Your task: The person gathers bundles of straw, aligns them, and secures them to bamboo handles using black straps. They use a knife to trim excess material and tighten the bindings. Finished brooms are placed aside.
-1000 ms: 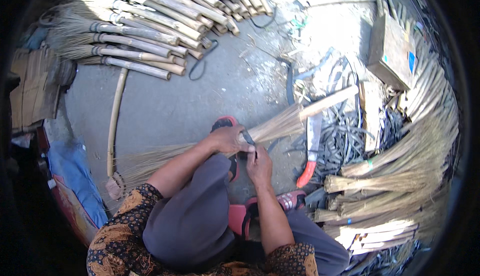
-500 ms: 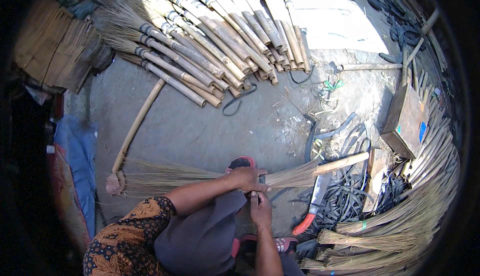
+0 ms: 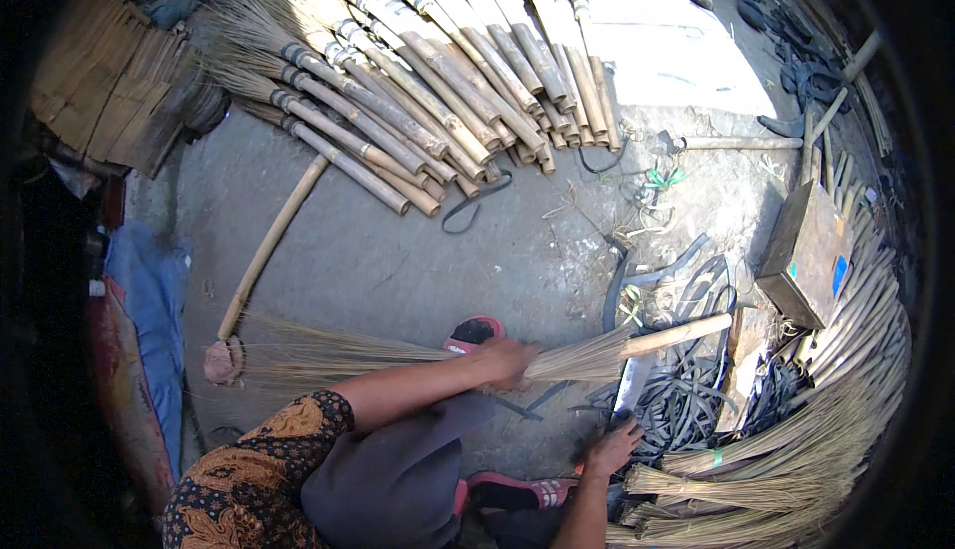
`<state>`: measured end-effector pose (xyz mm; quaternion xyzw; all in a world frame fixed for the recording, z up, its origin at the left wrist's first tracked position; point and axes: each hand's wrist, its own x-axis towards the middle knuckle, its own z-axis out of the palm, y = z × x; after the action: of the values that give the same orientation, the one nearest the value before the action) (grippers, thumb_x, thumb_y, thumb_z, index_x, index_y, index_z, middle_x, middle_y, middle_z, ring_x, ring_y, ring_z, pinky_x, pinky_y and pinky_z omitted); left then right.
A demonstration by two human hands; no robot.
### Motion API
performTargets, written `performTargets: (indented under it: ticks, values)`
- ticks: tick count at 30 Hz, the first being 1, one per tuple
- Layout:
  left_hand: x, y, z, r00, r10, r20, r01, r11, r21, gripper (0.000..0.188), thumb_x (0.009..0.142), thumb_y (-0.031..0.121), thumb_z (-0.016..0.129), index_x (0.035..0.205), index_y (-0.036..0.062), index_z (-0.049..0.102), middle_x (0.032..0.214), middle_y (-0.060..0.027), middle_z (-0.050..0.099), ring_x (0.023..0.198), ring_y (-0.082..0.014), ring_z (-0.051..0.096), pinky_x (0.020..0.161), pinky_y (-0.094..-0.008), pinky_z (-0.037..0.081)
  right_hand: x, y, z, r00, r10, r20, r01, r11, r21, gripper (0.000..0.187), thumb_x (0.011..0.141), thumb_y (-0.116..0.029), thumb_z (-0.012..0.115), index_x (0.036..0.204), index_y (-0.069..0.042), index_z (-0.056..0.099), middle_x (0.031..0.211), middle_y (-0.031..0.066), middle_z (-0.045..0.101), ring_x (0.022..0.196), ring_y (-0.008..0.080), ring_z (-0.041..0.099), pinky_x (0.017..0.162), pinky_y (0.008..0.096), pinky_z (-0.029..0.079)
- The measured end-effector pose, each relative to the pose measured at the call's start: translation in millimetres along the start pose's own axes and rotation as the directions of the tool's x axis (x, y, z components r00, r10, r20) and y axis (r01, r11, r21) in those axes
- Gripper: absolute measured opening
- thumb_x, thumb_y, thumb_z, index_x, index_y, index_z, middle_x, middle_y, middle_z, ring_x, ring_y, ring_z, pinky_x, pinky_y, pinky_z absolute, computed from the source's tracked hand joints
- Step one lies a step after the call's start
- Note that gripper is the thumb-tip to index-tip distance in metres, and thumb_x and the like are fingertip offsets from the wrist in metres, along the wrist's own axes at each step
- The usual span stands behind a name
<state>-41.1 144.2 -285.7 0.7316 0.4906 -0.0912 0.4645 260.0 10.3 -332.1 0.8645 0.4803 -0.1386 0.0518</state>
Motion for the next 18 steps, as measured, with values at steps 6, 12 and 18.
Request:
performTargets:
  ticks: [6, 12, 18]
  values:
    - [8, 24, 1, 0.986, -0.164, -0.001, 0.163, 0.984, 0.077, 0.062, 0.081, 0.026, 0.078, 0.133, -0.0013, 0.055, 0.108, -0.0225, 0.075, 0.104, -0.0394, 0.074, 0.088, -0.0490, 0.060, 5, 24, 11, 0.993, -0.063, 0.099, 0.052, 0.992, 0.116, 0.081, 0.080, -0.006, 0.078, 0.149, 0.002, 0.037, 0.143, 0.0326, 0.047, 0.132, 0.0492, 0.050, 0.110, 0.0523, 0.045]
    - [9, 4, 2, 0.999, -0.049, 0.005, 0.049, 0.998, 0.037, 0.067, 0.078, 0.036, 0.084, 0.131, 0.0066, 0.058, 0.109, -0.0243, 0.074, 0.105, -0.0421, 0.072, 0.090, -0.0534, 0.056, -2, 35, -16, 0.985, 0.003, 0.175, -0.082, 0.891, 0.447, 0.053, 0.093, -0.018, 0.064, 0.134, 0.010, 0.048, 0.117, 0.0378, 0.064, 0.113, 0.0533, 0.063, 0.096, 0.0496, 0.050]
    - [8, 9, 4, 0.992, -0.129, 0.019, 0.124, 0.978, 0.167, 0.065, 0.079, 0.035, 0.083, 0.127, -0.0014, 0.058, 0.106, -0.0272, 0.073, 0.104, -0.0434, 0.071, 0.091, -0.0523, 0.057, -23, 34, -41, 0.988, 0.023, 0.156, -0.105, 0.831, 0.546, 0.038, 0.099, -0.014, 0.060, 0.132, 0.002, 0.054, 0.112, 0.0316, 0.068, 0.105, 0.0477, 0.067, 0.090, 0.0476, 0.052]
